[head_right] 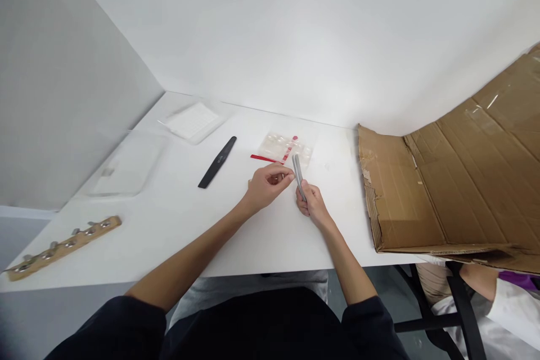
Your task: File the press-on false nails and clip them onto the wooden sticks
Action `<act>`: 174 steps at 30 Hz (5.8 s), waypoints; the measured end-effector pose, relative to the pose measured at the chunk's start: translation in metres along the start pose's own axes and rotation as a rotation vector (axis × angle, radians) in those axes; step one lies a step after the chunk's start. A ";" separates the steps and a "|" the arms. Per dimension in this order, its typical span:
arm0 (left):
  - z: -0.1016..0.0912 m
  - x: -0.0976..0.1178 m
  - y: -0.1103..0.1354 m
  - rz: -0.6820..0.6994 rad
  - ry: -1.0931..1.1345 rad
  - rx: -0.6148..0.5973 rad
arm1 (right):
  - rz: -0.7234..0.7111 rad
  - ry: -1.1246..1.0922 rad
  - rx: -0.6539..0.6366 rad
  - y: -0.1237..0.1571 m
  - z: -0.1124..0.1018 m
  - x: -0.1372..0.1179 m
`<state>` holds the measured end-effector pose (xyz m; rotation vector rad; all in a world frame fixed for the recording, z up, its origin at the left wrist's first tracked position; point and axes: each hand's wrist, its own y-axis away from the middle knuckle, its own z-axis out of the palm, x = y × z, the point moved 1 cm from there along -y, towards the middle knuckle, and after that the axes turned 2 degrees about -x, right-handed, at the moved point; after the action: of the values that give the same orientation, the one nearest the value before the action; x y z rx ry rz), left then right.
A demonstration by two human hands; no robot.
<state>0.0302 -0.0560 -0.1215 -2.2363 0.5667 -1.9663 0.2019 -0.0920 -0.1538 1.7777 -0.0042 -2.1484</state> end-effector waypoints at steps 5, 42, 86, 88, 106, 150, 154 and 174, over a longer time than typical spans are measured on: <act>-0.002 0.001 -0.001 -0.042 0.098 0.013 | 0.021 0.010 -0.022 0.000 0.001 -0.002; -0.003 -0.006 -0.005 -0.077 0.158 0.030 | 0.015 0.072 -0.023 0.002 0.004 -0.005; -0.001 -0.008 -0.003 -0.125 0.214 -0.008 | 0.008 0.056 -0.028 0.002 0.002 -0.004; -0.003 -0.006 -0.004 -0.133 0.239 -0.001 | 0.008 0.060 -0.053 0.002 0.002 -0.004; -0.005 0.004 -0.007 -0.311 0.399 -0.011 | -0.035 0.022 0.149 0.001 0.002 -0.005; -0.006 0.003 -0.007 -0.267 0.357 -0.042 | 0.120 -0.009 -0.105 0.005 0.004 -0.009; -0.003 0.004 -0.006 -0.265 0.330 -0.087 | 0.120 -0.036 -0.093 0.005 0.003 -0.009; -0.003 0.000 -0.005 -0.150 0.247 -0.024 | 0.149 -0.047 -0.127 0.005 0.001 -0.007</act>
<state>0.0280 -0.0506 -0.1197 -2.1201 0.4607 -2.3417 0.2032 -0.0952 -0.1457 1.6042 -0.0108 -2.0375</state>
